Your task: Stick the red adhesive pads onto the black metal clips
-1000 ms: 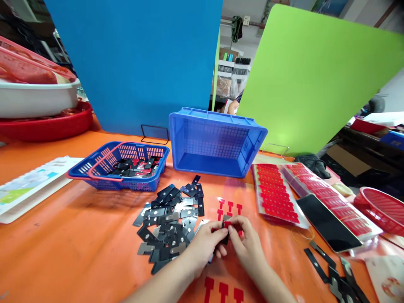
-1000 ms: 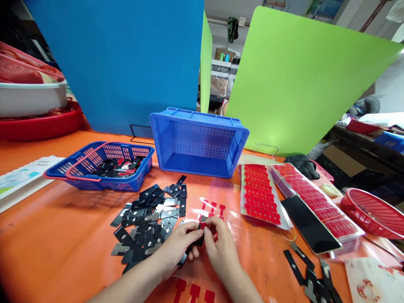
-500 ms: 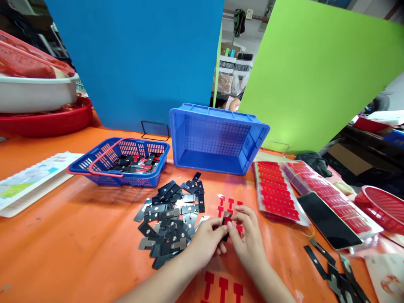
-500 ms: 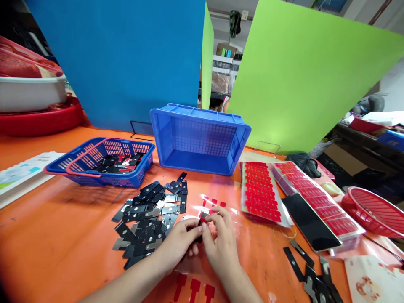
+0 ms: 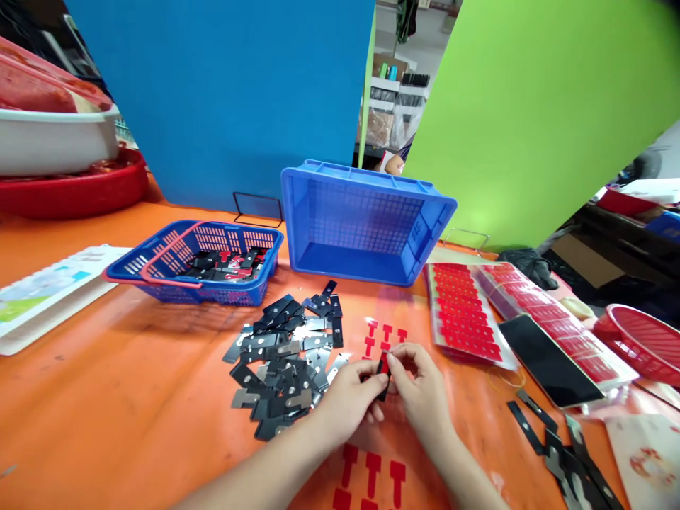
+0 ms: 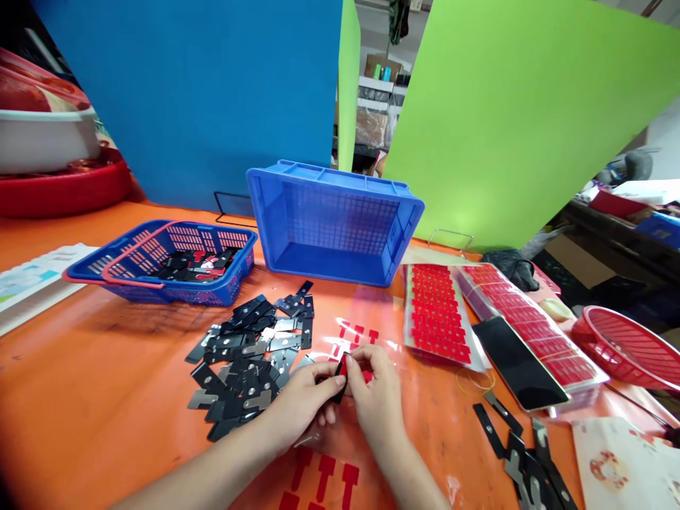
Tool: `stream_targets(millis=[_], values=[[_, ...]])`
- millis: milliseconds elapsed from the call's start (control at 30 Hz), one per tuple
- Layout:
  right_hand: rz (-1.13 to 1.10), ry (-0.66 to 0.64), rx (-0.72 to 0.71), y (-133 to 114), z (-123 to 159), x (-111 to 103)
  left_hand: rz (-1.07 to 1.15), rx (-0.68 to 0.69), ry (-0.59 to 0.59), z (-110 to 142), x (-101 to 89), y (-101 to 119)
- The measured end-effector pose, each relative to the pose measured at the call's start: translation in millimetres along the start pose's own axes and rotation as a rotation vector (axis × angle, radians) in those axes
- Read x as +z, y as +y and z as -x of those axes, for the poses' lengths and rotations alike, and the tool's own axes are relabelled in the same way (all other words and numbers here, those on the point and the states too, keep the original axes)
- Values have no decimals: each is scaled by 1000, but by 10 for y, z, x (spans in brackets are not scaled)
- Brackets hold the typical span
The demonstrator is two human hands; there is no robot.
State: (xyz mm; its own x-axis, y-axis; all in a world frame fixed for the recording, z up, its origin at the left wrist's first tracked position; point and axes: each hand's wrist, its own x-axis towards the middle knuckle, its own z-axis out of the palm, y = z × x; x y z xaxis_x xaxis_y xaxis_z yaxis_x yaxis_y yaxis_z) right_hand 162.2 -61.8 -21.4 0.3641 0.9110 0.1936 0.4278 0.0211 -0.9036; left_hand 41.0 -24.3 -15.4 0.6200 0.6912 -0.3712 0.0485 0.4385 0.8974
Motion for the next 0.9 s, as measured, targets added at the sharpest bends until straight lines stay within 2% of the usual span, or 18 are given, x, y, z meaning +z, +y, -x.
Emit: stream_targets(millis=[233,533,733,900], values=[[23,38,-4,19,-2,6,-13,-26,-6,26,10,31],[26,17,-7,-10,7,2,6,8,-9,14,-2,-19],[-106,41,69,95,-9,78,-44,8,13,-5,-2,-44],[-211,-228,239,162,-87,36,-98,32,-17,-1,-27,-72]])
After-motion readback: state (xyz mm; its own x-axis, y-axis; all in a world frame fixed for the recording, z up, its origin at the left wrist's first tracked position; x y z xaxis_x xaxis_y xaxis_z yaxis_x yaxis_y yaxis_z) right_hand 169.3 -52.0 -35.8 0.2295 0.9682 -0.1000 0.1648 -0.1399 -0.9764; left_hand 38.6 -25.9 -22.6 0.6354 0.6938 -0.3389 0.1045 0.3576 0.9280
